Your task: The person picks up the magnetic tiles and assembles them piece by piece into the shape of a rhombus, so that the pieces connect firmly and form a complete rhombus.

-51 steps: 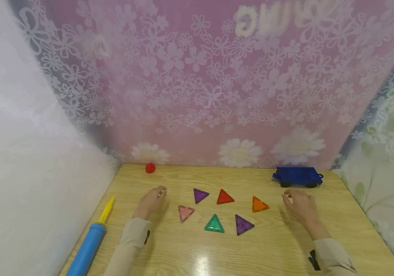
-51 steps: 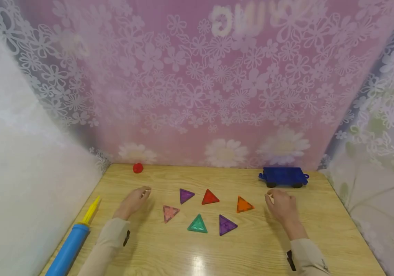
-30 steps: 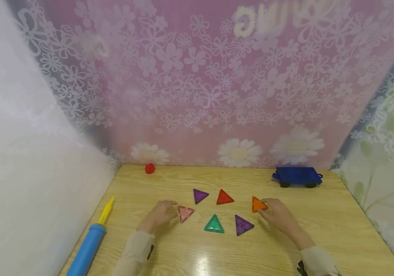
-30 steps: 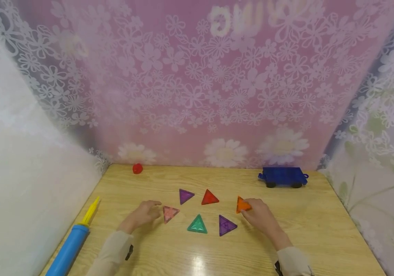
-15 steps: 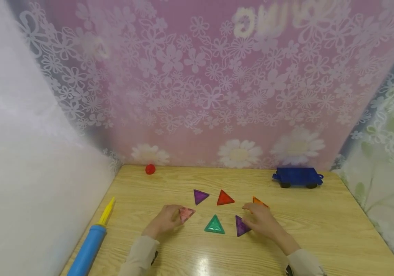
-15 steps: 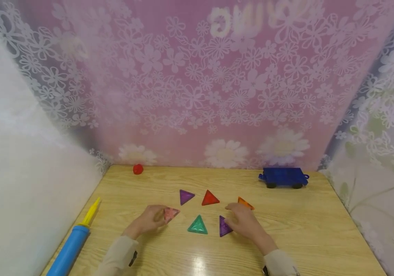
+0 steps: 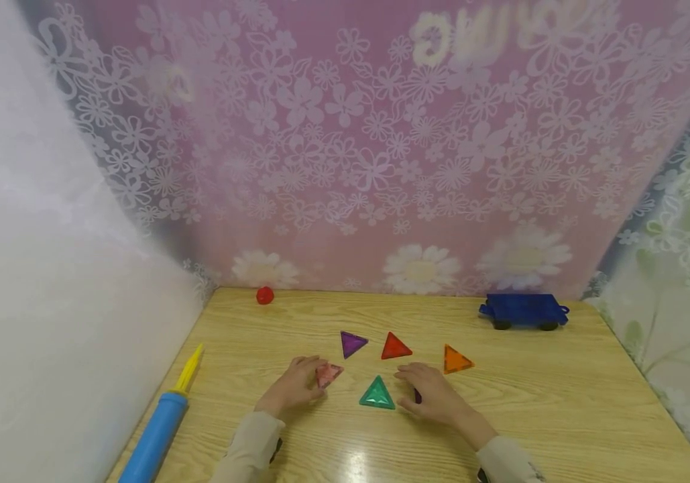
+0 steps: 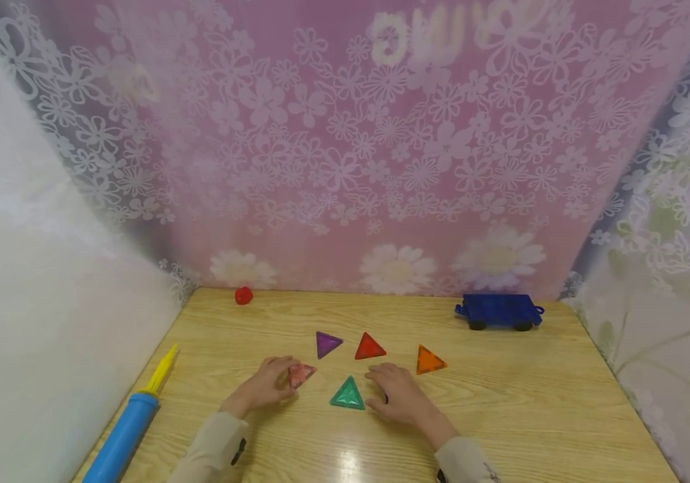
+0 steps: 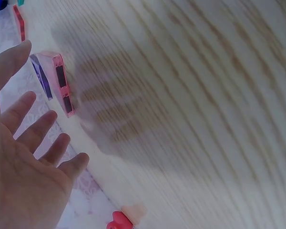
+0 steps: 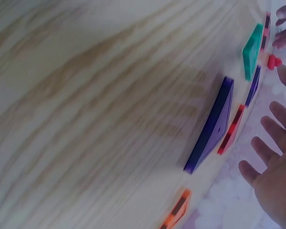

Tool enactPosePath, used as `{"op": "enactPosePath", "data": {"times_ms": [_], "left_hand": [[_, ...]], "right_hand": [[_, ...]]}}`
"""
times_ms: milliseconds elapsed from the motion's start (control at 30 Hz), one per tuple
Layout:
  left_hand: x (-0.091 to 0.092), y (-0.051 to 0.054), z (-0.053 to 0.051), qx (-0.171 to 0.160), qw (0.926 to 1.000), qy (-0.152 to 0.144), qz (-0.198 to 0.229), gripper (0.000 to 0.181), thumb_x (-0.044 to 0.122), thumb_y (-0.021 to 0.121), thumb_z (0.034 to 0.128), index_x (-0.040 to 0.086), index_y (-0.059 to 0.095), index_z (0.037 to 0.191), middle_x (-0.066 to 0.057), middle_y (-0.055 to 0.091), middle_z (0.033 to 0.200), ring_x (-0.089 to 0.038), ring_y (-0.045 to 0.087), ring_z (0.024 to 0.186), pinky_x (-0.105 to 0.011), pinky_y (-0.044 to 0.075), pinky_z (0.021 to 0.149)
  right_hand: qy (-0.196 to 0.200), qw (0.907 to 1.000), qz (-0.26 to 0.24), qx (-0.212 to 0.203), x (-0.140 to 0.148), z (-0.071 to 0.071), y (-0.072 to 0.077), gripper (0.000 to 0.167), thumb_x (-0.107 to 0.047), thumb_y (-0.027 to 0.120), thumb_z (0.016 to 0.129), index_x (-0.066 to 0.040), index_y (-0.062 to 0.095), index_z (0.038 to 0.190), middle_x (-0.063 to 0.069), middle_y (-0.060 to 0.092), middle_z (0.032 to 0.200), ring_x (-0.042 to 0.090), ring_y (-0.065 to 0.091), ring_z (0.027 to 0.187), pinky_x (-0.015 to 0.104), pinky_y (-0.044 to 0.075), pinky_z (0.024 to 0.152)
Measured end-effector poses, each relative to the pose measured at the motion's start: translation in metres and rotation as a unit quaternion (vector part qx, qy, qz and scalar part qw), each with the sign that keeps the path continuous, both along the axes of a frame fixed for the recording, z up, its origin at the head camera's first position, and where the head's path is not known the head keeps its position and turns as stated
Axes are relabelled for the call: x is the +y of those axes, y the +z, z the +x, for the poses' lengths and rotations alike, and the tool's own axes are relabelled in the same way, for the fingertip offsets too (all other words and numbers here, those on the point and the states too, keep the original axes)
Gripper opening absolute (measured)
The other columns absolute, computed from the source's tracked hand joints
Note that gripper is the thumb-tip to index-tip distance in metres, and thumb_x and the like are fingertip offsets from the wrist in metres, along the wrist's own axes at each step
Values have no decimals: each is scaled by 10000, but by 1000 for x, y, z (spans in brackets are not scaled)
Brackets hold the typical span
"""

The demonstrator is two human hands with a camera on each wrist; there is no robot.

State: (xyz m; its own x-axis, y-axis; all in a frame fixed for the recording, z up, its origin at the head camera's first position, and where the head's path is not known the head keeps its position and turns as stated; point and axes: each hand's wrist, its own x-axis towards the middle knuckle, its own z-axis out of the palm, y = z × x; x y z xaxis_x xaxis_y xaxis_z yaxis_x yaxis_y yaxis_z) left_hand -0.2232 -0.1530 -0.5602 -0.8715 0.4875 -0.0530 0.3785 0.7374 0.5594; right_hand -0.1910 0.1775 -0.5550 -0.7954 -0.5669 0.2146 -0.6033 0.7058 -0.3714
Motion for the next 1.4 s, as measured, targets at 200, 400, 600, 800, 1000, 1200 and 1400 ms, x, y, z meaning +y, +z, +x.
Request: {"op": "enactPosePath", "data": {"times_ms": [200,400,600,800,1000,1200,1400], "left_hand": [[1,-3,-2,-104,9999,-23,112,586,253,696,872,49,477,1377,-205,388,1456,-428,289,1336,-597,324,1044],[2,-5,-3,-127,9999,36,11,557,258,695,871,72,498,1358,-190,391,1458,-413,285,1341,-584,326,1051],[3,-5,-3,-194,9997,111,-89,530,230,690,869,95,517,1351,-170,401,1455,-401,287,1342,-583,328,1051],[4,-6,-1,-77,9998,154,-137,518,176,688,860,102,530,1348,-138,427,1445,-373,314,1337,-545,348,1054],[4,-8,-2,-43,9997,208,-90,506,135,673,867,112,532,1352,-107,439,1443,-337,326,1341,-506,362,1058],[5,-7,-2,19,9996,267,-9,516,74,645,843,79,533,1346,-103,482,1403,-320,370,1306,-484,379,1050],[3,-6,-1,133,9997,81,-161,524,128,710,841,59,537,1331,-125,491,1386,-331,384,1291,-483,380,1050]], "right_hand": [[136,9994,124,-295,-13,0,-1,464,-305,638,888,-14,591,1246,156,568,1292,413,454,1232,613,354,990],[247,9979,177,-579,-23,1,1,480,-321,649,884,-18,589,1251,164,553,1316,424,420,1264,640,330,994],[243,9954,331,-861,-27,-1,-1,504,-335,647,884,-31,571,1279,145,531,1350,426,382,1299,630,307,1026],[209,9939,573,-914,-28,-6,-2,532,-327,661,876,-47,544,1313,133,517,1368,417,360,1318,625,301,1034],[258,9923,608,-1049,-30,-8,-1,546,-302,685,860,-50,537,1321,130,509,1377,409,348,1329,614,291,1043],[245,9926,622,-1018,-33,-7,-1,516,-279,692,855,-62,557,1304,127,516,1369,403,364,1321,621,300,1029],[224,9937,621,-908,-34,-6,-4,488,-271,689,855,-73,574,1287,110,530,1352,392,381,1311,623,312,1020]]}}
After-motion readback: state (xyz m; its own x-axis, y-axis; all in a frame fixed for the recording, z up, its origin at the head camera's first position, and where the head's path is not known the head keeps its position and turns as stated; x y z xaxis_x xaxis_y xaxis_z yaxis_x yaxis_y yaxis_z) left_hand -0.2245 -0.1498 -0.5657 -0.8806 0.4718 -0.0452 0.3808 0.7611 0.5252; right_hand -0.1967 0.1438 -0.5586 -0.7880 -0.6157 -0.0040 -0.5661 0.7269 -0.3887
